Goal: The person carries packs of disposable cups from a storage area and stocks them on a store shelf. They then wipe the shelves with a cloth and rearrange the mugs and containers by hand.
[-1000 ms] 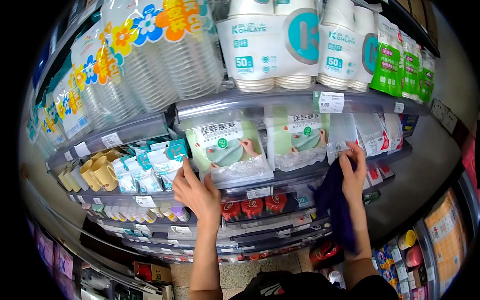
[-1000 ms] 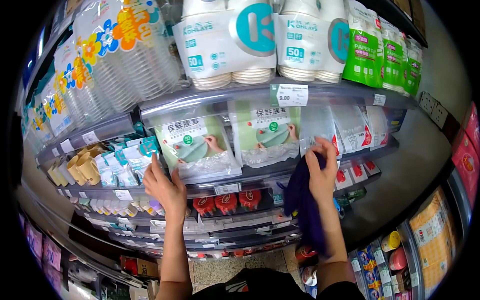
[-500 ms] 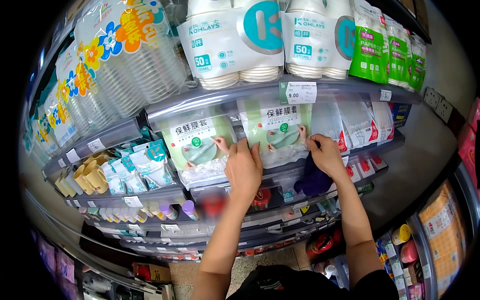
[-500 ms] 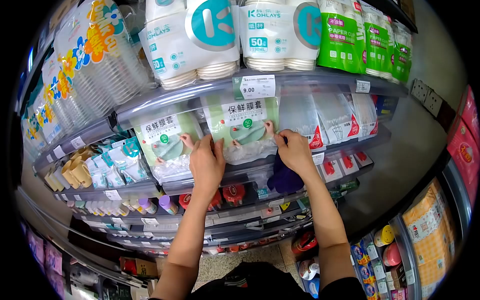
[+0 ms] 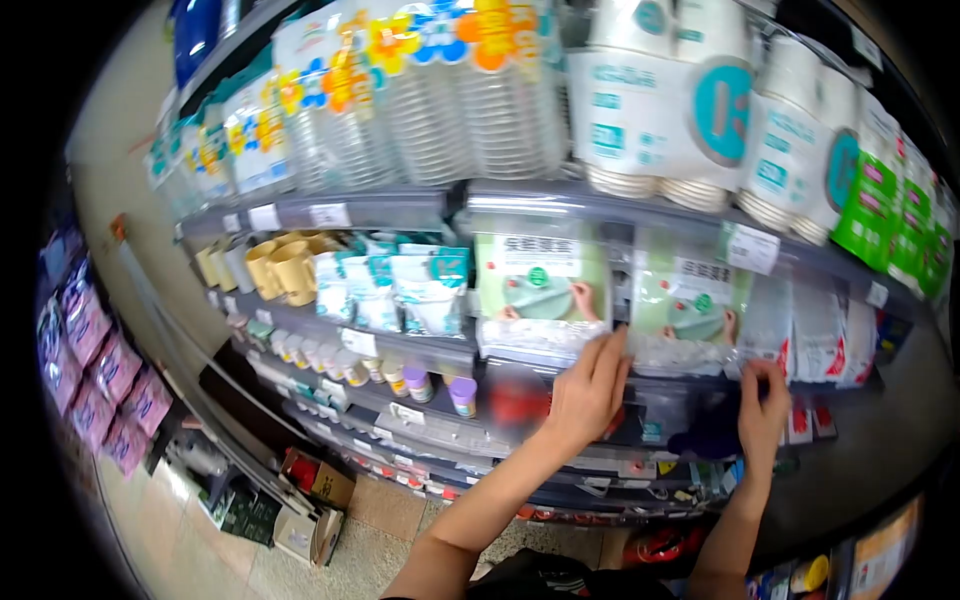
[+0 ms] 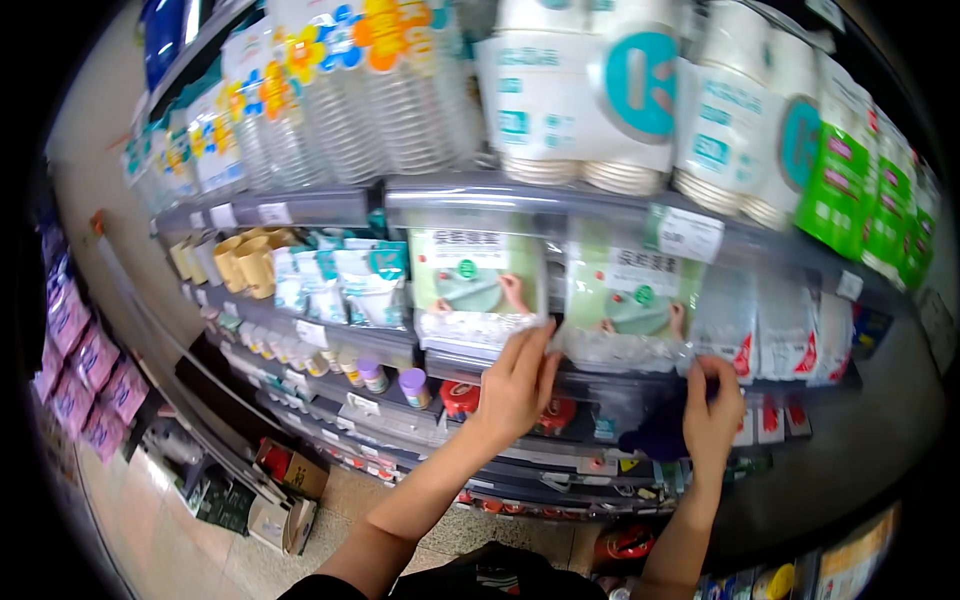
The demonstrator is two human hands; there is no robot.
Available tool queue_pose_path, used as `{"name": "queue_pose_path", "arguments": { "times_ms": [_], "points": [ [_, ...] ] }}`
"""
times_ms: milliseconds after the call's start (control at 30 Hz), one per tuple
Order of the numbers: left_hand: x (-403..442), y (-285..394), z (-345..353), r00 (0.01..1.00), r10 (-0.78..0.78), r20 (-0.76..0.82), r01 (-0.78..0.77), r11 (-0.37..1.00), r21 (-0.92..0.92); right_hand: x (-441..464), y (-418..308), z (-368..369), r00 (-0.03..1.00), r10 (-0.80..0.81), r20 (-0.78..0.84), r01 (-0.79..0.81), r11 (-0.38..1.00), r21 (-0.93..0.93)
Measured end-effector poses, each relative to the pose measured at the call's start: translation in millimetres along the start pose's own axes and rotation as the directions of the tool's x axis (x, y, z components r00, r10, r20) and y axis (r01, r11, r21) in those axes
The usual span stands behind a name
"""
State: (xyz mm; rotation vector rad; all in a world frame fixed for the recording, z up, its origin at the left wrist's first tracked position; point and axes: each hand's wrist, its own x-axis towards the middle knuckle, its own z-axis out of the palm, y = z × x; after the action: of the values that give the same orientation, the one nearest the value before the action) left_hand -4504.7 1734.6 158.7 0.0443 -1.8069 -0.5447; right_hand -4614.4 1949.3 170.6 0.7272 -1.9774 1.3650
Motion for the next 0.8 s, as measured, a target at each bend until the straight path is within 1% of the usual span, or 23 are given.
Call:
{"name": "queue_pose_path", "arguments": {
  "times_ms": [33,67,100,133,167,200,233,267,333,367,400,433,467,500,533,567,600,633,667,700,733,767,800],
  "points": [
    [-7.1,-2.0,-10.2,0.997,0.072,0.002,-0.072,0.997,0.005,-10.1,-6.3,-7.2,0.993,0.078,0.093,-0.085,0.994,0.075],
    [-15.1,-7.8,-20.6,0.998,0.065,-0.013,-0.065,0.997,0.028,-21.2,-8.4,-8.5,0.983,0.048,0.177,-0.077,0.984,0.162],
    [-23.9,-15.2,-32.2,1.000,0.026,0.000,-0.026,0.999,0.027,-33.4,-19.0,-9.0,0.952,0.133,0.277,-0.203,0.949,0.241],
    [-32.9,-21.0,-44.8,1.000,-0.012,0.015,0.011,1.000,0.024,-44.5,-28.3,-1.6,0.951,0.076,0.299,-0.163,0.947,0.278],
    [-43.1,-24.1,-60.1,1.000,-0.017,0.003,0.017,0.999,0.039,-56.0,-35.9,6.1,0.924,0.094,0.372,-0.217,0.927,0.305],
    [-54.2,-26.2,-76.4,0.966,-0.197,0.166,0.207,0.977,-0.049,-69.7,-42.9,19.0,0.905,0.068,0.420,-0.242,0.894,0.376],
    [-64.8,-26.4,-89.1,0.876,-0.345,0.337,0.399,0.911,-0.106,-81.6,-53.6,32.3,0.881,0.051,0.470,-0.268,0.873,0.408],
    [-74.4,-25.1,-99.4,0.878,-0.350,0.325,0.400,0.912,-0.097,-91.3,-72.8,47.2,0.871,0.008,0.492,-0.255,0.863,0.436],
    [-95.4,-19.9,-122.0,0.792,-0.305,0.529,0.504,0.816,-0.285,-118.6,-99.7,78.9,0.858,-0.034,0.512,-0.269,0.820,0.505],
    [-105.7,-17.4,-131.5,0.768,-0.282,0.575,0.531,0.783,-0.326,-129.6,-114.8,92.4,0.843,-0.075,0.532,-0.268,0.800,0.536],
    [-116.4,-16.2,-139.3,0.742,-0.254,0.621,0.559,0.745,-0.363,-143.6,-130.9,107.5,0.844,-0.058,0.534,-0.313,0.755,0.576],
    [-127.7,-17.8,-147.3,0.777,-0.207,0.594,0.483,0.801,-0.353,-155.5,-137.2,120.4,0.822,-0.105,0.560,-0.331,0.712,0.619],
    [-136.2,-16.9,-158.0,0.742,-0.302,0.598,0.589,0.720,-0.367,-166.7,-144.4,131.4,0.801,-0.151,0.580,-0.352,0.665,0.659],
    [-145.2,-21.4,-170.9,0.704,-0.390,0.594,0.667,0.650,-0.363,-172.9,-156.3,141.2,0.803,-0.147,0.577,-0.357,0.656,0.664],
    [-153.1,-26.1,-184.1,0.655,-0.472,0.590,0.736,0.574,-0.358,-177.0,-169.1,151.1,0.779,-0.183,0.599,-0.369,0.639,0.675],
    [-158.1,-30.7,-196.4,0.681,-0.523,0.512,0.719,0.609,-0.335,-180.9,-180.8,160.5,0.756,-0.218,0.617,-0.380,0.621,0.686],
    [-161.9,-36.1,-208.1,0.707,-0.563,0.429,0.700,0.644,-0.308,-183.7,-190.2,167.2,0.686,-0.271,0.675,-0.385,0.652,0.653],
    [-164.0,-46.8,-221.3,0.692,-0.614,0.379,0.715,0.657,-0.239,-184.8,-201.0,178.0,0.713,-0.367,0.598,-0.205,0.707,0.677],
    [-162.0,-50.3,-234.0,0.671,-0.675,0.306,0.741,0.628,-0.239,-185.9,-211.7,188.0,0.717,-0.463,0.522,-0.016,0.737,0.675],
    [-169.1,-57.3,-246.4,0.608,-0.749,0.264,0.792,0.546,-0.274,-189.1,-222.0,195.0,0.721,-0.496,0.484,0.065,0.744,0.665],
    [-177.4,-63.8,-259.4,0.532,-0.816,0.226,0.833,0.457,-0.312,-192.6,-224.5,200.9,0.732,-0.487,0.475,0.061,0.742,0.667],
    [-176.4,-68.5,-275.6,0.427,-0.879,0.210,0.848,0.310,-0.430,-196.0,-222.3,205.1,0.719,-0.470,0.512,0.052,0.771,0.634],
    [-173.3,-71.3,-290.4,0.312,-0.927,0.207,0.826,0.157,-0.542,-197.9,-221.7,210.2,0.703,-0.452,0.549,0.045,0.799,0.600]
  ]
}}
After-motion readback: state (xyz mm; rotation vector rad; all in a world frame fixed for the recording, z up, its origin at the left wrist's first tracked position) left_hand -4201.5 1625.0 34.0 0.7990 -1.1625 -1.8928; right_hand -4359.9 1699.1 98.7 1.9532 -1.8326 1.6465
